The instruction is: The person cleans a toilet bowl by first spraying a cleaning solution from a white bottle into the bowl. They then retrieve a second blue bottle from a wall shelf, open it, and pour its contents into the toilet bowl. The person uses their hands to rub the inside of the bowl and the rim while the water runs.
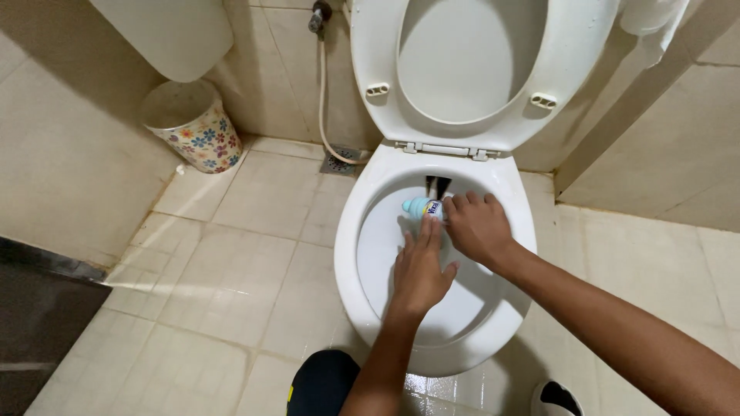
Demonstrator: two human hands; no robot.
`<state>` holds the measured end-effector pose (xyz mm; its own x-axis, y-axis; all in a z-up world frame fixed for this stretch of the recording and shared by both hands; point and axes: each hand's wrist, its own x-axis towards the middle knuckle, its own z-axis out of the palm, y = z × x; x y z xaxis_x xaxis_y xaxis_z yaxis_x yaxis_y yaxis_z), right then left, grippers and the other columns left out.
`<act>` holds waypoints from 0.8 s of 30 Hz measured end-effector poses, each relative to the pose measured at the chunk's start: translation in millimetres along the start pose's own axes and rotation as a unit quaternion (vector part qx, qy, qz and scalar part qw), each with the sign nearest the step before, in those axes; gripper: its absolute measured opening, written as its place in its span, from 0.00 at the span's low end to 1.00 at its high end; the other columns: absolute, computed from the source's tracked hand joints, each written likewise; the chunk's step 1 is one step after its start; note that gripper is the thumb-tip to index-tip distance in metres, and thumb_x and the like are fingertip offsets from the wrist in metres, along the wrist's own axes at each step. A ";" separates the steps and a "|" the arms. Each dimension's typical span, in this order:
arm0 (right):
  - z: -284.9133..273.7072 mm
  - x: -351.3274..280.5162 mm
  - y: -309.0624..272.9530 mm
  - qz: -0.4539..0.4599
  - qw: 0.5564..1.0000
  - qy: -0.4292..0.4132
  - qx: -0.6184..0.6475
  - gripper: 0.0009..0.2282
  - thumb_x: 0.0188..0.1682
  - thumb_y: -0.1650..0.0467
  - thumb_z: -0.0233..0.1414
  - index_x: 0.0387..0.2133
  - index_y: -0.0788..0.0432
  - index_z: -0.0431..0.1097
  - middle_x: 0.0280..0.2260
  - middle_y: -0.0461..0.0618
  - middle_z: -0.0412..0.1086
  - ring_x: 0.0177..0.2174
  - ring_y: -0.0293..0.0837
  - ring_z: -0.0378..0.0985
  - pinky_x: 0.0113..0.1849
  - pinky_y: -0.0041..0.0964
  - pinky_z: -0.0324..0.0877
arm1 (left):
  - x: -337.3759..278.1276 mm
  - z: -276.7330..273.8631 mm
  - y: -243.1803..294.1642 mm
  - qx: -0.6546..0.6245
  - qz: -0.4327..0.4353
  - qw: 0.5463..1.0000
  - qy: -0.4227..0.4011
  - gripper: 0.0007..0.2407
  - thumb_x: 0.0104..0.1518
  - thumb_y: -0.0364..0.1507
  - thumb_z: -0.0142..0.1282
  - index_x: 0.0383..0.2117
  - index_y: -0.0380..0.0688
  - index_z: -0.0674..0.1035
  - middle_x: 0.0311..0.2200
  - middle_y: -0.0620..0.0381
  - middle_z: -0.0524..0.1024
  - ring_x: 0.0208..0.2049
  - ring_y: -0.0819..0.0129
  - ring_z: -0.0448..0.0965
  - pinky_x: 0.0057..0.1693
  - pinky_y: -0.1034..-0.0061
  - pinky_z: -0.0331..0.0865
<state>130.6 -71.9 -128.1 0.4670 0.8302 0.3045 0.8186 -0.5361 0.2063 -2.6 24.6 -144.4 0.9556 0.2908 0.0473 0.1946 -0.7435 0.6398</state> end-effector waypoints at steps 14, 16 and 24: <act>-2.2 -2.6 4.2 0.008 1.000 -0.016 -0.004 0.10 0.45 0.67 0.55 0.36 0.59 0.73 0.33 0.50 0.74 0.36 0.49 0.76 0.36 0.45 0.67 | 5.5 6.0 2.8 -0.020 0.020 1.000 -0.002 0.38 0.53 0.34 0.65 0.68 0.35 0.57 0.71 0.40 0.51 0.69 0.34 0.53 0.67 0.53 0.56; 2.4 -0.1 3.2 -0.004 1.000 0.005 -0.001 0.12 0.43 0.66 0.56 0.38 0.61 0.73 0.33 0.51 0.75 0.36 0.49 0.76 0.36 0.45 0.67 | 5.8 7.0 -1.5 -0.021 0.023 1.000 0.006 0.38 0.52 0.34 0.65 0.68 0.34 0.57 0.71 0.39 0.51 0.69 0.34 0.54 0.68 0.53 0.55; 13.9 17.4 -11.7 -0.035 0.999 0.003 0.032 0.14 0.41 0.66 0.57 0.39 0.59 0.73 0.35 0.50 0.75 0.38 0.50 0.77 0.37 0.49 0.69 | 0.6 -2.8 -17.5 0.030 0.012 0.999 0.016 0.38 0.54 0.35 0.64 0.68 0.31 0.56 0.70 0.36 0.50 0.71 0.39 0.51 0.70 0.53 0.49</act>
<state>133.8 -49.1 -138.2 0.4068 0.8639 0.2969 0.8689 -0.4663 0.1663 -6.1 39.4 -153.4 0.9526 0.2914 0.0875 0.1858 -0.7850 0.5909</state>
